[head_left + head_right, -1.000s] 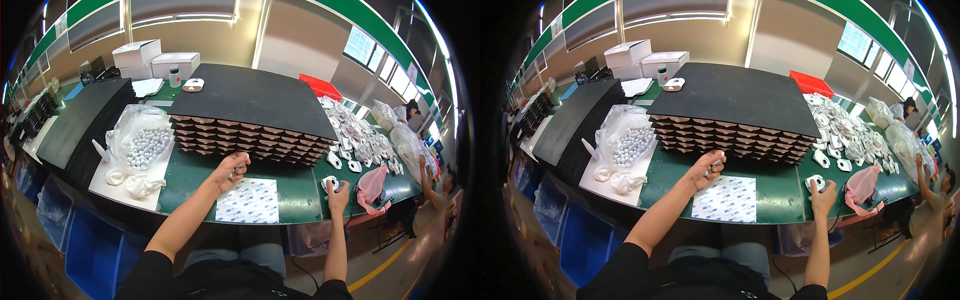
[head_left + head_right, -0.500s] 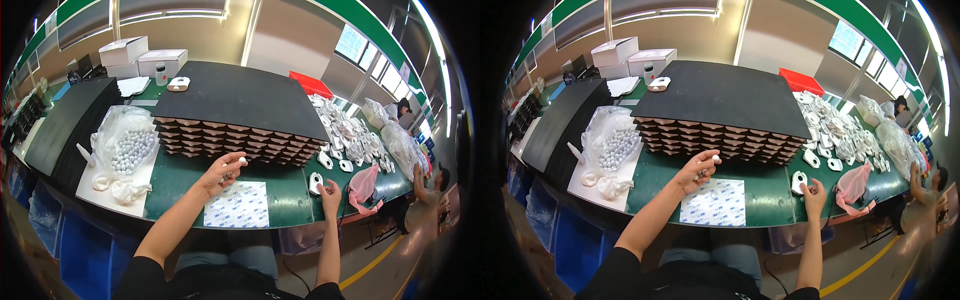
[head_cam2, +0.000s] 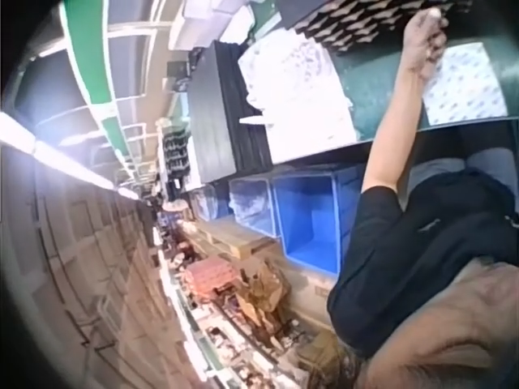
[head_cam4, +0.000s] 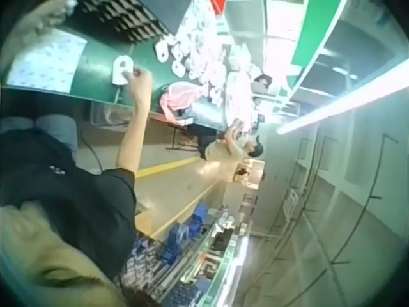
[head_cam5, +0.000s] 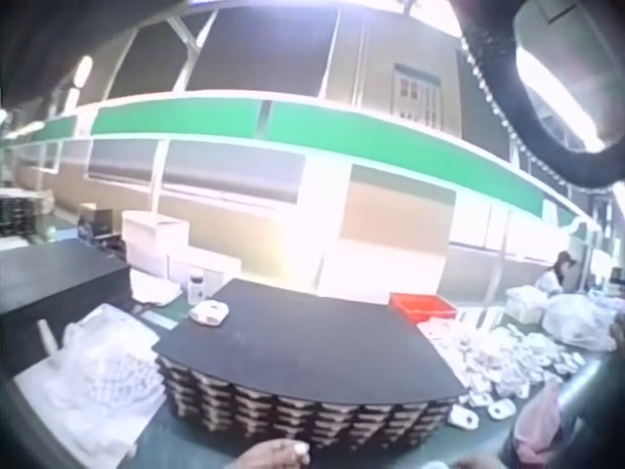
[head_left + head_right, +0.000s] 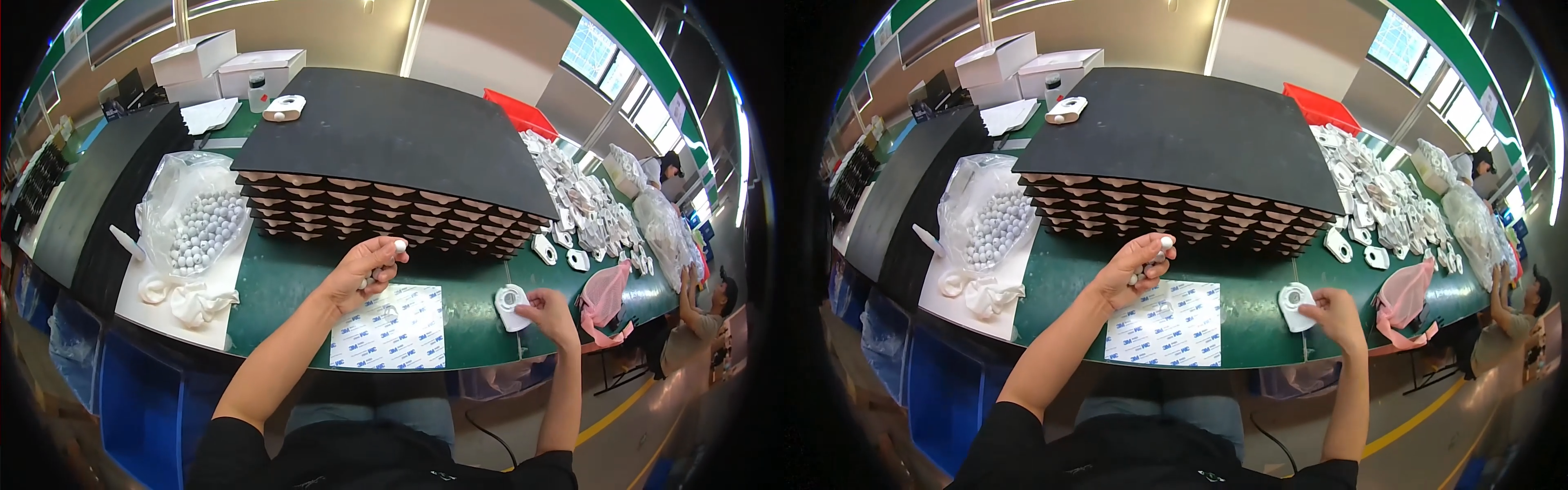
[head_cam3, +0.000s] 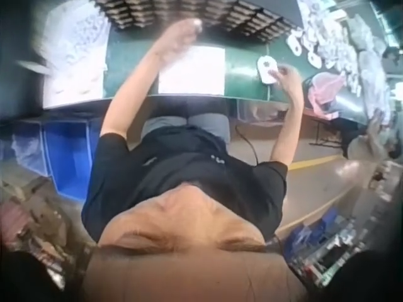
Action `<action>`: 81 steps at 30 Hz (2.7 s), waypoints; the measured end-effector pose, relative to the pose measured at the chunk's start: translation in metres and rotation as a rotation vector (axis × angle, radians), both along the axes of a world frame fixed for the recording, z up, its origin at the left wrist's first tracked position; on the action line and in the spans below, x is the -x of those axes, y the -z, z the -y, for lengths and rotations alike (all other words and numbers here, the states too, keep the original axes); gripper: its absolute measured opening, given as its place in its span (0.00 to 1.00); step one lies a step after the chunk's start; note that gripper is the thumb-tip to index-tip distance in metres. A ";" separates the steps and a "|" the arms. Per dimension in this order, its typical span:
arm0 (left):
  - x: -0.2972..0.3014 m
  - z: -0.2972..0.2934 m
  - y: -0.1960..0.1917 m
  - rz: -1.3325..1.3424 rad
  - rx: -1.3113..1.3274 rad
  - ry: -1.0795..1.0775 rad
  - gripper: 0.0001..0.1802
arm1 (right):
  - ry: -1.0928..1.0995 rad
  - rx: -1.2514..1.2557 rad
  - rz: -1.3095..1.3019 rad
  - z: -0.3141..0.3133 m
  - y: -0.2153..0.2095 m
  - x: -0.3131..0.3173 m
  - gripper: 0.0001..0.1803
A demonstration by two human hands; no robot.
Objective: Assemble small LED light components by inserting translucent domes into white plastic housings and organizing them on a tray.
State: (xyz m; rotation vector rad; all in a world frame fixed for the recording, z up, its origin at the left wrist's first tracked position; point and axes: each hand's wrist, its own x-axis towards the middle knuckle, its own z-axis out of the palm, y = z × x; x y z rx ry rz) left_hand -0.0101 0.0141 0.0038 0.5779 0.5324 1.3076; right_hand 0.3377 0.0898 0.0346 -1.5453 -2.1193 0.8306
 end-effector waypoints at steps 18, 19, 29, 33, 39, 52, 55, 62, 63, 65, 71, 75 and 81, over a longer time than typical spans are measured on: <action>0.002 0.002 0.004 0.022 -0.009 -0.041 0.13 | -0.211 0.100 -0.690 0.085 0.059 0.155 0.08; 0.002 0.002 0.004 0.019 -0.002 -0.036 0.13 | -0.214 0.061 -0.642 0.085 0.058 0.156 0.07; 0.001 0.002 0.001 -0.011 0.008 -0.046 0.13 | -0.221 -0.106 -0.569 0.084 0.060 0.154 0.07; 0.001 0.002 0.002 -0.018 -0.005 -0.046 0.14 | -0.304 -0.292 -0.438 0.086 0.056 0.155 0.07; 0.000 0.004 0.000 -0.089 -0.004 -0.064 0.16 | -0.299 -0.068 -0.499 0.088 0.058 0.155 0.07; -0.017 0.009 -0.005 -0.539 0.014 0.040 0.12 | -0.098 0.655 -1.513 0.064 0.061 0.141 0.09; -0.015 0.009 -0.003 -0.530 -0.008 0.079 0.12 | -0.106 0.649 -1.502 0.064 0.060 0.142 0.10; -0.014 0.009 -0.001 -0.477 -0.021 0.133 0.10 | -0.104 0.631 -1.477 0.066 0.059 0.142 0.10; -0.014 0.009 0.000 -0.468 -0.015 0.141 0.10 | -0.120 0.604 -1.457 0.066 0.059 0.142 0.09; -0.016 0.008 0.000 -0.478 -0.018 0.142 0.09 | -0.136 0.574 -1.437 0.067 0.058 0.143 0.09; -0.012 0.010 0.001 -0.486 0.010 0.157 0.08 | -0.205 0.397 -1.346 0.068 0.060 0.151 0.06; -0.008 0.008 0.006 -0.382 -0.094 0.191 0.07 | -0.395 0.149 -1.198 0.066 0.032 0.158 0.06; 0.000 0.006 -0.002 -0.086 -0.048 0.043 0.14 | -0.563 -0.198 -0.843 0.027 -0.048 0.206 0.07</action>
